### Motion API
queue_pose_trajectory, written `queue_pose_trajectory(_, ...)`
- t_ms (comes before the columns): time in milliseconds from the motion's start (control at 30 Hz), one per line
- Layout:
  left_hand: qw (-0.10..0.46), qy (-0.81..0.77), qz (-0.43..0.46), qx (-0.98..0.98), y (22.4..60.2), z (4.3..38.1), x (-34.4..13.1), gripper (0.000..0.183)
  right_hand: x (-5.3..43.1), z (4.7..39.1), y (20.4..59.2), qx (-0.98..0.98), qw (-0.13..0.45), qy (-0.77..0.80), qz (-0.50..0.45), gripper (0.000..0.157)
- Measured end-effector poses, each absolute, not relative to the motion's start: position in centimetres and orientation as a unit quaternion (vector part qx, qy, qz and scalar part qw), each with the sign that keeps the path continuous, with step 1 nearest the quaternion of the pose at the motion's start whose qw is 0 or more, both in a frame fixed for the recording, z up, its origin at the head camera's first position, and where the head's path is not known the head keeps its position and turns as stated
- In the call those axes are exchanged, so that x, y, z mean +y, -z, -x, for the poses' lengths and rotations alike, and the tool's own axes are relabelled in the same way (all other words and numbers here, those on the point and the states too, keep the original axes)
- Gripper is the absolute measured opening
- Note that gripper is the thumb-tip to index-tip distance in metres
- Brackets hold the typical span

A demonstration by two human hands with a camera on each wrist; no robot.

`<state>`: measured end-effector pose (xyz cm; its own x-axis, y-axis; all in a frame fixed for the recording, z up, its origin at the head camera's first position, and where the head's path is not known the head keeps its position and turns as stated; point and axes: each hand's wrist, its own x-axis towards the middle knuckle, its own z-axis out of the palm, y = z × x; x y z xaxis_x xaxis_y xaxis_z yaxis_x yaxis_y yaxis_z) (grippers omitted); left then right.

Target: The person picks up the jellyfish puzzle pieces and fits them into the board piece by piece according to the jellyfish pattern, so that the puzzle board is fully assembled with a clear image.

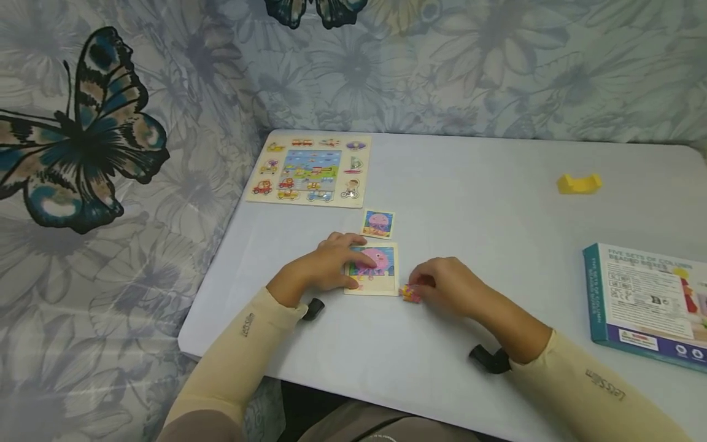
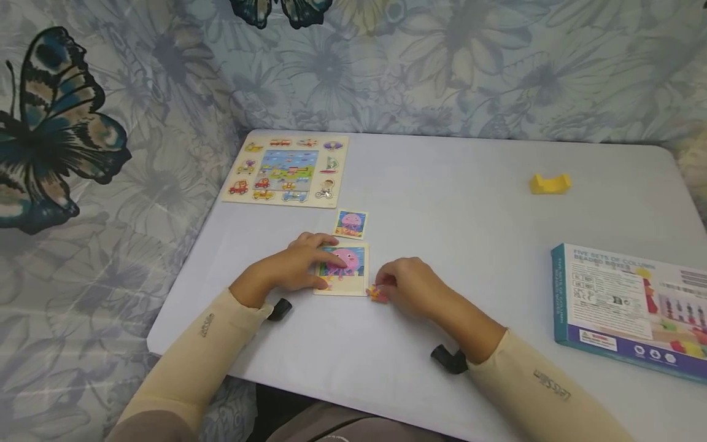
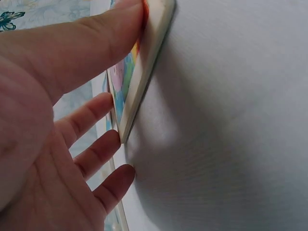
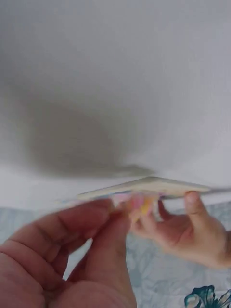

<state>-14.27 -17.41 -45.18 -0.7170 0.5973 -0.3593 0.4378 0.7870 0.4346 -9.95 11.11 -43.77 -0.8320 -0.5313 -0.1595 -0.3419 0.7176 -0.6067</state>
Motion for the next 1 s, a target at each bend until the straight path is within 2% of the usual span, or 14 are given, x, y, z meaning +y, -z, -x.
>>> queue_pose_trajectory(167, 0.256, -0.166, -0.288, 0.908, 45.1, 14.7, -17.2, 0.051, 7.4, 11.7, 44.5, 0.890, 0.185, 0.340, 0.240, 0.011)
queue_pose_trajectory(367, 0.254, -0.167, -0.295, 0.906, 45.3, 15.2, -16.9, 0.054, 4.6, 12.5, 45.3, 0.896, 0.195, 0.319, 0.240, 0.012)
queue_pose_trajectory(667, 0.215, -0.183, -0.266, 0.922, 45.8, 15.1, -16.2, 0.042, 3.9, 12.1, 44.7, 0.921, 0.166, 0.256, 0.244, 0.010)
queue_pose_trajectory(1000, 0.212, -0.190, -0.240, 0.928, 45.9, 14.8, -16.3, 0.035, 5.0, 13.0, 45.4, 0.934, 0.169, 0.217, 0.229, 0.026)
